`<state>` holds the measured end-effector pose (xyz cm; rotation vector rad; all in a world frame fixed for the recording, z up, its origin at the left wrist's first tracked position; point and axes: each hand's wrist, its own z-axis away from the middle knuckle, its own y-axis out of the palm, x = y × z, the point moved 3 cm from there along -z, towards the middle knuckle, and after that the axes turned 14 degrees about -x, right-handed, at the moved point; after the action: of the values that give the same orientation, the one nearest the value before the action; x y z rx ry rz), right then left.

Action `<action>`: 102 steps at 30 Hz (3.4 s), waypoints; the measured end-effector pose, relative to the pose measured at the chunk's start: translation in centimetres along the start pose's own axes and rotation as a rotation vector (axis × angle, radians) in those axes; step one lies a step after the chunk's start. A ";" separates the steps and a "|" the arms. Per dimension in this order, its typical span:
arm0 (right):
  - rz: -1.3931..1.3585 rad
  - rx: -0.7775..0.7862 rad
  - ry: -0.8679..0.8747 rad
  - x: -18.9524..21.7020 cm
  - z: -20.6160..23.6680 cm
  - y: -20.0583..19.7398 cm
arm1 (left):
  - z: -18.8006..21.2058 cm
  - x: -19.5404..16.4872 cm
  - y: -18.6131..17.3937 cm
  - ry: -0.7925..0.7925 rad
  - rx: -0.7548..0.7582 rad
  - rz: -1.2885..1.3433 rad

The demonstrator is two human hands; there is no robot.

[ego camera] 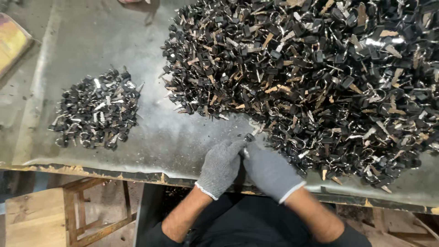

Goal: The person, wearing gray work gloves, picks small metal key-like parts one at a time from a large pile on a metal worktable and places them into a separate pile on the left side of the table, gradually building up the sorted pile.

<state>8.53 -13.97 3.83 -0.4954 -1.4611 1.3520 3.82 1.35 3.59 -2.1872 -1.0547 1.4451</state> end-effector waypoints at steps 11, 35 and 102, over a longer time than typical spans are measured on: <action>0.126 -0.253 -0.082 -0.2 2.8 0.1 | 0.5 -0.6 -0.1 -0.058 -0.044 -0.209; 0.046 -0.015 0.017 -0.1 1.2 -1.3 | 0.3 -0.7 0.5 0.031 0.087 -0.189; -0.043 -0.102 0.003 0.3 0.2 -2.1 | -0.3 1.3 1.0 0.042 0.191 -0.229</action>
<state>8.93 -14.46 5.88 -0.5284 -1.5355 1.2468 4.75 1.68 2.28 -1.8893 -1.0658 1.3328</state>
